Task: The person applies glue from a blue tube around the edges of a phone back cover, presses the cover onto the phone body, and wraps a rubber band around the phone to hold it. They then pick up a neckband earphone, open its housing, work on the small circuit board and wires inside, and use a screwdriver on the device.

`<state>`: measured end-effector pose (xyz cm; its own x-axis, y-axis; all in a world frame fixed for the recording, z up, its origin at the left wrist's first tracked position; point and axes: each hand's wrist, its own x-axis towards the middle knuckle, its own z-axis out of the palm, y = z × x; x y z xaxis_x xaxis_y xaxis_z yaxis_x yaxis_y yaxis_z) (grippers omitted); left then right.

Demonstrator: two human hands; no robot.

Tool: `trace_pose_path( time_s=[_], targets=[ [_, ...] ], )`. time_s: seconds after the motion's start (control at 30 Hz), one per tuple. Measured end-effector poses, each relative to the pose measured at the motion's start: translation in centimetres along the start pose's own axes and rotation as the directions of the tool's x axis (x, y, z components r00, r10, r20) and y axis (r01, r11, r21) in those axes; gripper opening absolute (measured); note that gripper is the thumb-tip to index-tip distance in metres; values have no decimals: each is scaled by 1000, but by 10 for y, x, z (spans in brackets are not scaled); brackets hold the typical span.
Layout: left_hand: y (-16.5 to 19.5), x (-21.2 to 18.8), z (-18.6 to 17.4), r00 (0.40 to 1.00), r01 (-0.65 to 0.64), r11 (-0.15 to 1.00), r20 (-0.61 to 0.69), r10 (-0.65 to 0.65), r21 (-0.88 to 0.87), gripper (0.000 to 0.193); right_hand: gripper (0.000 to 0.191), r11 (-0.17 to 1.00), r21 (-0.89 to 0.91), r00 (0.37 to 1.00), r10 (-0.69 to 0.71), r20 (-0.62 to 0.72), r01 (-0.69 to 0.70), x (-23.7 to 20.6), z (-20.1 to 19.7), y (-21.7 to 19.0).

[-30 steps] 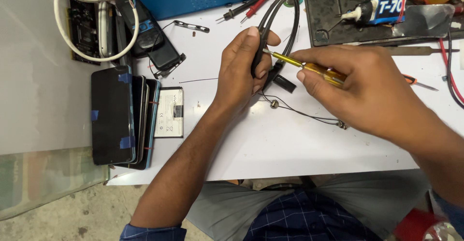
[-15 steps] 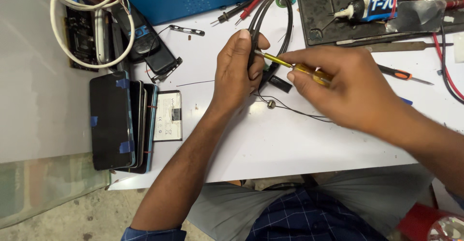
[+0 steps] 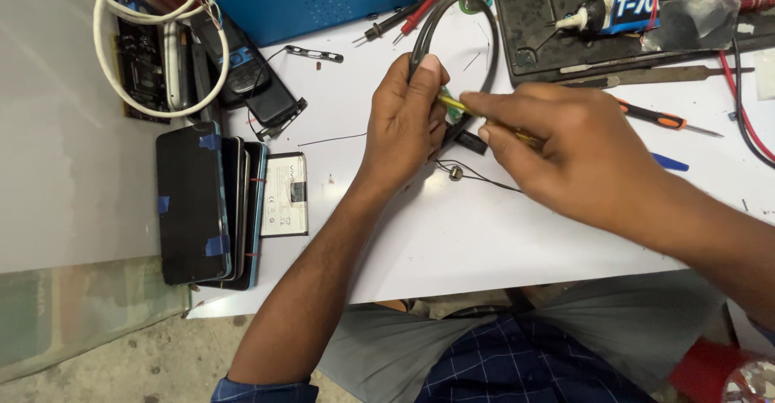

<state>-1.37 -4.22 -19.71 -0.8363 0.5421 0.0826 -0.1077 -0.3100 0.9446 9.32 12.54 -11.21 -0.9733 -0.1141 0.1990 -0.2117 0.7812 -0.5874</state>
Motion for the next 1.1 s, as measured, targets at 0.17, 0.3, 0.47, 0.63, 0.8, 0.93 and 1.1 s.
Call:
trace_pose_path(
  time_s=[0.17,0.3,0.47,0.63,0.8,0.93,1.1],
  targets=[
    [4,0,2,1000,20,998,-7,-21,-63,35,36,986,137,994,86,61,-94,0,-5,-7],
    [7,1,4,999,47,999,-13,-47,-28,34,40,945,124,939,275,206,-304,-1,-9,-13],
    [6,0,6,998,61,998,-11,-61,-15,31,38,968,130,966,192,171,-215,-2,-6,-14],
    [-1,1,4,1000,-10,994,2,10,108,31,36,991,75,984,102,149,-114,-2,-5,-5],
    [-9,2,5,995,-101,973,20,99,208,30,47,914,-381,980,-71,188,140,-5,-1,2],
    [-8,2,5,999,-55,983,12,53,178,30,56,801,-523,952,-189,241,292,-14,1,2],
    [-3,1,9,999,-46,988,11,45,146,33,33,994,-52,990,-92,104,98,-6,-6,8]
  ],
)
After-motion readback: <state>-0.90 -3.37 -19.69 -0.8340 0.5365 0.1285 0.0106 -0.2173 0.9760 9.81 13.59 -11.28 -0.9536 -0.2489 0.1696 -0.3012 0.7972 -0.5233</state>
